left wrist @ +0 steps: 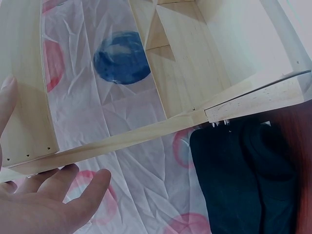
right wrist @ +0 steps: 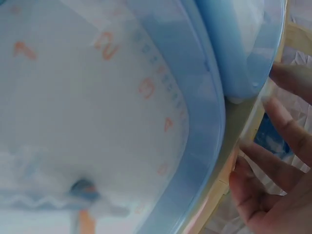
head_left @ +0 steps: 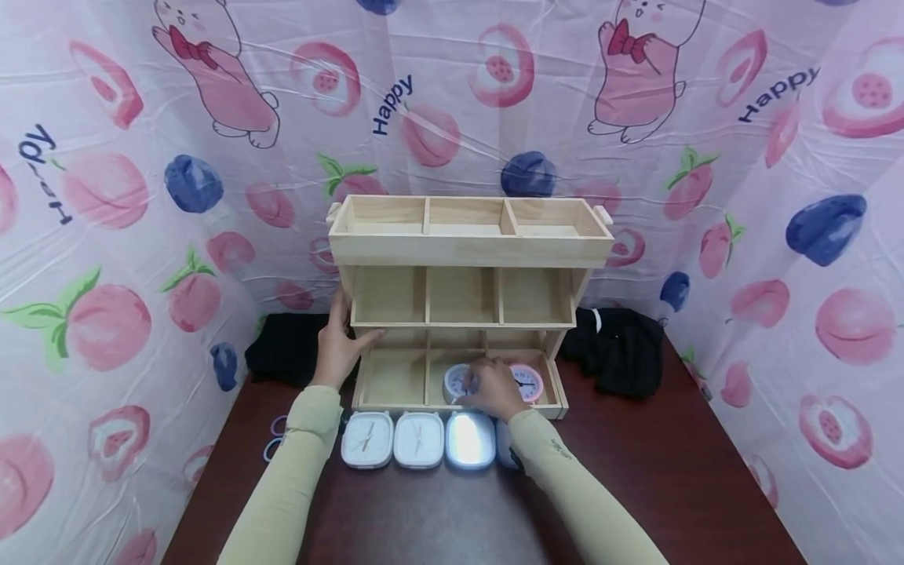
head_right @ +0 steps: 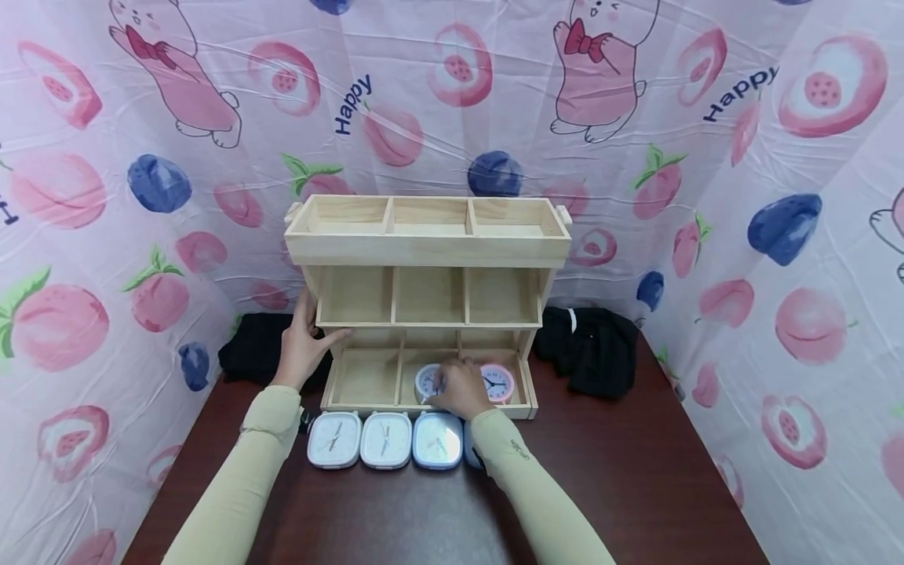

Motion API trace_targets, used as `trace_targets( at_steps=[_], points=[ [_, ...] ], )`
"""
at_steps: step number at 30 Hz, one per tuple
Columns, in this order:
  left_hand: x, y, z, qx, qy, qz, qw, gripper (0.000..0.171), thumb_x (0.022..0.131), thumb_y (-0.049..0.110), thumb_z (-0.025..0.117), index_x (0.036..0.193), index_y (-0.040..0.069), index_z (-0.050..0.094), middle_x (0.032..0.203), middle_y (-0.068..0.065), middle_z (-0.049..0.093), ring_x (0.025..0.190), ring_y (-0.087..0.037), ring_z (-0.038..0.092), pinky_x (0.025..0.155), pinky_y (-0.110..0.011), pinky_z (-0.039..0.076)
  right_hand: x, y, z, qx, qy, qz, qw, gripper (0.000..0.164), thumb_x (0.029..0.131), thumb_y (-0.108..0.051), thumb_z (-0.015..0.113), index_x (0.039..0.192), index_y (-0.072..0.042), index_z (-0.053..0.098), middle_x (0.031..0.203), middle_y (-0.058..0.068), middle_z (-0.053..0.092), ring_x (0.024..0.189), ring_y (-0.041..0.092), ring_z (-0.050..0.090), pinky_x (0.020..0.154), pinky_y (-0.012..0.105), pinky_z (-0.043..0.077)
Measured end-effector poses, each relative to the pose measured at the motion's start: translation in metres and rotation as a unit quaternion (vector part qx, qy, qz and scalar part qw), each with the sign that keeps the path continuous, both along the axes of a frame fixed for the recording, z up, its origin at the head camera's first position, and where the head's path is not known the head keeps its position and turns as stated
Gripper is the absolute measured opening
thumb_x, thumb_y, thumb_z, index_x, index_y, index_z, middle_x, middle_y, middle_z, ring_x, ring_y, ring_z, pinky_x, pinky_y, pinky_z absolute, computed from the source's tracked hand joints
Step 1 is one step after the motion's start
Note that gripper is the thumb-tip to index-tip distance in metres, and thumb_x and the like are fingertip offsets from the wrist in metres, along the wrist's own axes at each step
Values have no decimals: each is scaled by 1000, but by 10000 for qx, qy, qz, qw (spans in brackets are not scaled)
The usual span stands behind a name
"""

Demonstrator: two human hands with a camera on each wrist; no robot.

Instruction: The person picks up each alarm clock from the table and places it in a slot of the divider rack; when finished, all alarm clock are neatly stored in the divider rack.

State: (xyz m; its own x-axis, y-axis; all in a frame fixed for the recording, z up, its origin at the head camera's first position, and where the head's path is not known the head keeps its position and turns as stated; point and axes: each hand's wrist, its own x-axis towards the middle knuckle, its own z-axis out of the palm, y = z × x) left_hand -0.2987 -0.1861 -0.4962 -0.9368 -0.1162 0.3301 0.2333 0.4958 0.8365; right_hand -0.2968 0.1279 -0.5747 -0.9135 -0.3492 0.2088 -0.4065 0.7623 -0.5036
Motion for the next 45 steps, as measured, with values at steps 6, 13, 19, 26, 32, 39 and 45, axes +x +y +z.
trace_targets(
  at_steps=[6, 13, 19, 26, 32, 39, 45],
  points=[
    [0, 0, 1, -23, -4, 12, 10000, 118, 91, 25, 88, 170, 47, 4, 177, -7, 27, 161, -33, 36, 128, -55, 40, 18, 14, 7, -115, 246, -88, 9996, 18, 79, -17, 91, 90, -9, 80, 118, 15, 75, 116, 39, 66, 108, 59, 51],
    [0, 0, -1, -10, 95, -5, 10000, 118, 90, 24, 89, 171, 47, 5, 176, -8, 30, 160, -33, 37, 128, -55, 39, 55, 45, 9, -16, 739, -197, 9971, 23, 81, -21, 92, 96, -8, 80, 97, 7, 71, 97, 27, 64, 93, 52, 53],
    [1, 0, -1, 16, 80, -25, 10000, 118, 91, 24, 88, 171, 46, 5, 176, -8, 30, 160, -34, 37, 128, -55, 40, 87, 72, -3, 372, 741, -269, 9962, 45, 79, -33, 96, 115, -12, 80, 111, 5, 70, 107, 26, 60, 92, 49, 54],
    [1, 0, 0, -9, 68, 33, 10000, 117, 91, 22, 88, 172, 43, 6, 176, -10, 30, 159, -36, 39, 126, -56, 41, 108, 90, -21, 682, 694, -151, 9951, 76, 67, -45, 102, 132, -16, 75, 137, 11, 65, 129, 36, 55, 104, 60, 52],
    [2, 0, -1, -2, 66, 23, 10000, 118, 91, 21, 88, 172, 43, 5, 176, -9, 29, 159, -35, 38, 127, -56, 41, 114, 95, -27, 741, 436, -278, 9959, 72, 66, -34, 103, 131, -19, 76, 145, 10, 61, 136, 39, 52, 111, 65, 48],
    [2, 1, 0, -20, 91, 37, 9999, 118, 90, 21, 88, 172, 44, 6, 176, -9, 31, 159, -35, 39, 127, -56, 41, 118, 100, -31, 421, 317, -406, 9978, 61, 68, -24, 103, 124, -22, 77, 152, 14, 58, 136, 39, 56, 108, 62, 54],
    [1, 1, 0, -22, 73, 50, 10000, 118, 91, 21, 88, 172, 43, 6, 176, -10, 31, 159, -35, 39, 127, -56, 41, 123, 104, -31, 292, 206, -555, 9978, 57, 66, -24, 103, 117, -24, 78, 152, 12, 61, 130, 35, 56, 104, 59, 54]
  ],
)
